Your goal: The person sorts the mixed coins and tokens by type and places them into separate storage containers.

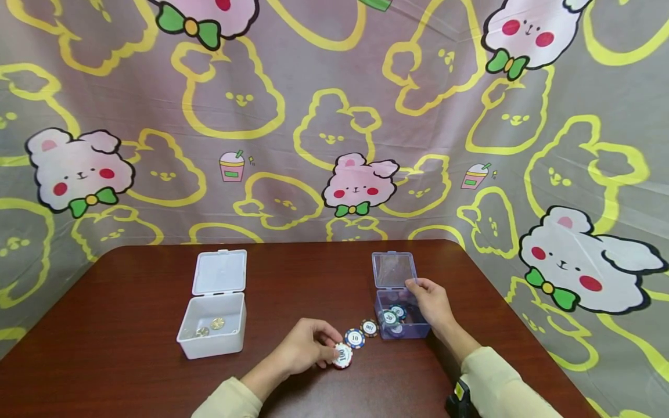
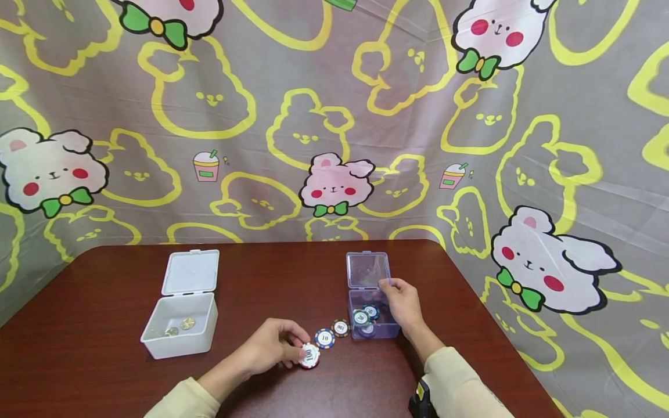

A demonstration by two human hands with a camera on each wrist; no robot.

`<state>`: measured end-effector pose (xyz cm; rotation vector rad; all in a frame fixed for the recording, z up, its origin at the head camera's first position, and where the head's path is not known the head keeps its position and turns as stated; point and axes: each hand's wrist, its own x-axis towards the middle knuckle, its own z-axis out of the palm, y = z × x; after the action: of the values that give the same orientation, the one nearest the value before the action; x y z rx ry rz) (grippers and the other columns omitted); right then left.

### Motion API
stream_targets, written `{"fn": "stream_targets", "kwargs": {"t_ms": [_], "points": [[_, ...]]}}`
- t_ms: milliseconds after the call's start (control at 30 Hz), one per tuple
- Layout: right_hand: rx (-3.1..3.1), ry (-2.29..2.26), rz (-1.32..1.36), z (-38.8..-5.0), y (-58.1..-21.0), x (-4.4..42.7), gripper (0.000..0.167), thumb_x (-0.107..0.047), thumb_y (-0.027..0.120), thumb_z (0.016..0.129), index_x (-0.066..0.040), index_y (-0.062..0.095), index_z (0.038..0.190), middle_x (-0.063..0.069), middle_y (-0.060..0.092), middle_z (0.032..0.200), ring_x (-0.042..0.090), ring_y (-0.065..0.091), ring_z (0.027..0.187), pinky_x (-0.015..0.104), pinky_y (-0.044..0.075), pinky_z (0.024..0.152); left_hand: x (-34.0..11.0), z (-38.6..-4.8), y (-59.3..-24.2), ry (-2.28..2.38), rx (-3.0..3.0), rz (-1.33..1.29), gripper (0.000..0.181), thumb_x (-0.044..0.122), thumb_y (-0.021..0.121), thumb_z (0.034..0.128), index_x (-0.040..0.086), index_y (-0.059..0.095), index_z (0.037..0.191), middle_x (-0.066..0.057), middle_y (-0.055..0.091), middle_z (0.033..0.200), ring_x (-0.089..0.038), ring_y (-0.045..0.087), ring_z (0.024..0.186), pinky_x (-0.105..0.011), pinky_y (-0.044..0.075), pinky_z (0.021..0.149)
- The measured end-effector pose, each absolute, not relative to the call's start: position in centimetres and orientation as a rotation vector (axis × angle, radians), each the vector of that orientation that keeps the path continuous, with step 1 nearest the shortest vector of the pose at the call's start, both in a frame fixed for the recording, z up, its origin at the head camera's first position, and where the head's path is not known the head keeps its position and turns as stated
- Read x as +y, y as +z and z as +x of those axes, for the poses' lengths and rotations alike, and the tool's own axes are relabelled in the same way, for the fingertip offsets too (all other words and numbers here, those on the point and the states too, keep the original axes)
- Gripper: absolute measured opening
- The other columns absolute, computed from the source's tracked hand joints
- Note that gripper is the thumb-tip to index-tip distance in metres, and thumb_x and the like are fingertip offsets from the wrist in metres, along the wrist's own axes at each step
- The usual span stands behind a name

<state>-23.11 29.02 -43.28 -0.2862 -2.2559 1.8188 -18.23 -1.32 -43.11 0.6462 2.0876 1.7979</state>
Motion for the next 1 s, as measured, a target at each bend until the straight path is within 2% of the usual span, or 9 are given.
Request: {"fn": "stream_targets", "kwargs": {"t_ms": [167, 733, 1000], "points": [[-2.266, 1.811, -0.288, -23.0, -43.2, 29.1, 0.031, -0.022, 0.061, 0.102, 0.008, 0.066, 0.110, 0.010, 0.075, 0.086, 0.013, 0.068, 0.081, 0.025, 0.052, 0.076, -0.8, -18.4, -43.3, 1.890, 1.967, 0.571, 0.022, -0.012, 0.072, 0.0778, -0.011, 0.067, 0.099, -0.006, 0.063, 0.077, -0.016, 0.061, 0.059, -0.030, 0.055, 0.054], [-2.243, 1.822, -0.299, -23.2, -43.5, 28.9, 0.030, -0.020, 0.062, 0.101, 0.008, 0.066, 0.111, 0.013, 0.075, 0.086, 0.013, 0.070, 0.080, 0.024, 0.051, 0.075, 1.4, -19.3, -43.4, 2.153, 1.731, 0.336, 0.030, -0.008, 0.070, 0.0854, -0.014, 0.062, 0.114, -0.010, 0.065, 0.086, -0.016, 0.066, 0.066, -0.027, 0.057, 0.061], [-2.230, 1.855, -0.293, -23.2, -43.3, 28.9, 0.030, -0.020, 0.061, 0.102, 0.008, 0.065, 0.112, 0.015, 0.075, 0.088, 0.017, 0.072, 0.082, 0.027, 0.055, 0.079, 3.0, -19.8, -43.6, 2.233, 1.591, 0.308, 0.035, -0.009, 0.066, 0.0862, -0.017, 0.056, 0.119, -0.007, 0.067, 0.083, -0.014, 0.067, 0.067, -0.025, 0.057, 0.064]]}}
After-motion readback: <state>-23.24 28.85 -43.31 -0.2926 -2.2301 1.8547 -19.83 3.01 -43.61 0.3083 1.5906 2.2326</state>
